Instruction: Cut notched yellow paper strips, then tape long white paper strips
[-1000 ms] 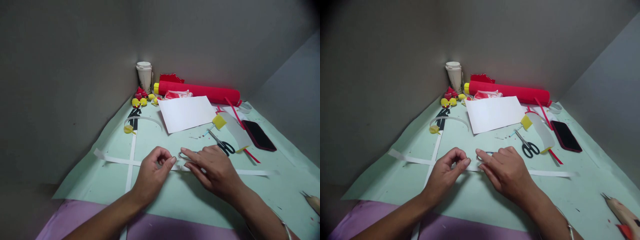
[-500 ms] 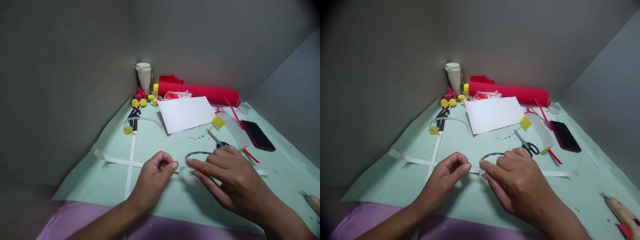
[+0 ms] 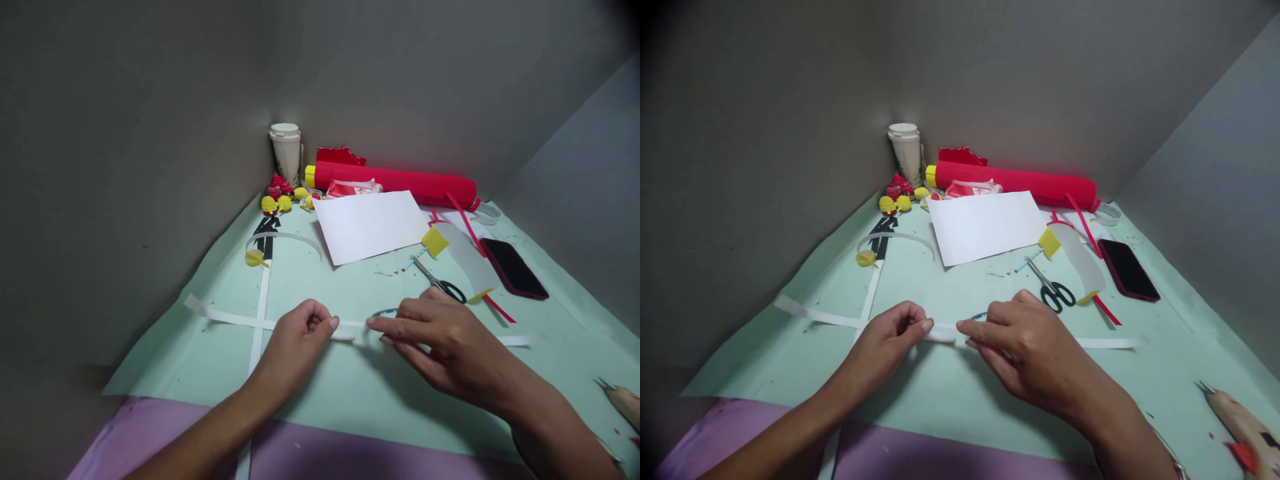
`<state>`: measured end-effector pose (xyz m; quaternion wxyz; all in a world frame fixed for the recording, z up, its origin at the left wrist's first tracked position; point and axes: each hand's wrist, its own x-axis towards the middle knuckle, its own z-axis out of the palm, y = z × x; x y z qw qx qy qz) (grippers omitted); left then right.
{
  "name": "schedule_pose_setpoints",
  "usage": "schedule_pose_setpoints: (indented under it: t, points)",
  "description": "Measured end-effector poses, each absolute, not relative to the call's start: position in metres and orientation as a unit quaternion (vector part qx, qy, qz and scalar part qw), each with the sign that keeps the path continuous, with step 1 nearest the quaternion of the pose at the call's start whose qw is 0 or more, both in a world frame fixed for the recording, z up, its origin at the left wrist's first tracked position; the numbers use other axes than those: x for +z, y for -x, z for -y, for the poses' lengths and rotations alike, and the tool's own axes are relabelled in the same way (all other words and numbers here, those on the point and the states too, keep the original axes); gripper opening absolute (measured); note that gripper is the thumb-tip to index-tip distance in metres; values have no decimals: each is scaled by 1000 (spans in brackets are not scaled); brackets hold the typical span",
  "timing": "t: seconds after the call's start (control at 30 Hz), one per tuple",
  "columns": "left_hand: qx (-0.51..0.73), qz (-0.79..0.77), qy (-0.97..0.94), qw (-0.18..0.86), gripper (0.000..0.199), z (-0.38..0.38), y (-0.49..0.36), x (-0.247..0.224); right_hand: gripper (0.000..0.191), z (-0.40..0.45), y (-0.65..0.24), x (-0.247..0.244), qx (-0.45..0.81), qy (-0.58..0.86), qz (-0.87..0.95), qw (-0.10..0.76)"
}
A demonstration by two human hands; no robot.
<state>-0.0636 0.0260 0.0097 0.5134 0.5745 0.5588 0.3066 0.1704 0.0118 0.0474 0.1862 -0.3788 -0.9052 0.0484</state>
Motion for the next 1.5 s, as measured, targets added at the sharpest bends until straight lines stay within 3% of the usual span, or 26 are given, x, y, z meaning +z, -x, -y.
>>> schedule_pose_setpoints:
  t: [0.83, 1.27, 1.4, 1.5]
  points:
    - [256, -592, -632, 431, 17, -26, 60, -13, 26, -13, -162, 29, 60, 408, 908, 73]
    - [203, -600, -659, 405, 13, -23, 59, -11, 26, -11, -162, 34, 35, 428, 898, 101]
    - [199, -576, -710, 352, 5, -17, 58, -14, 22, -12, -162, 31, 13, 432, 894, 116]
    - [204, -539, -766, 285, 13, -9, 57, -19, 21, -14, -162, 27, 6, 435, 893, 115]
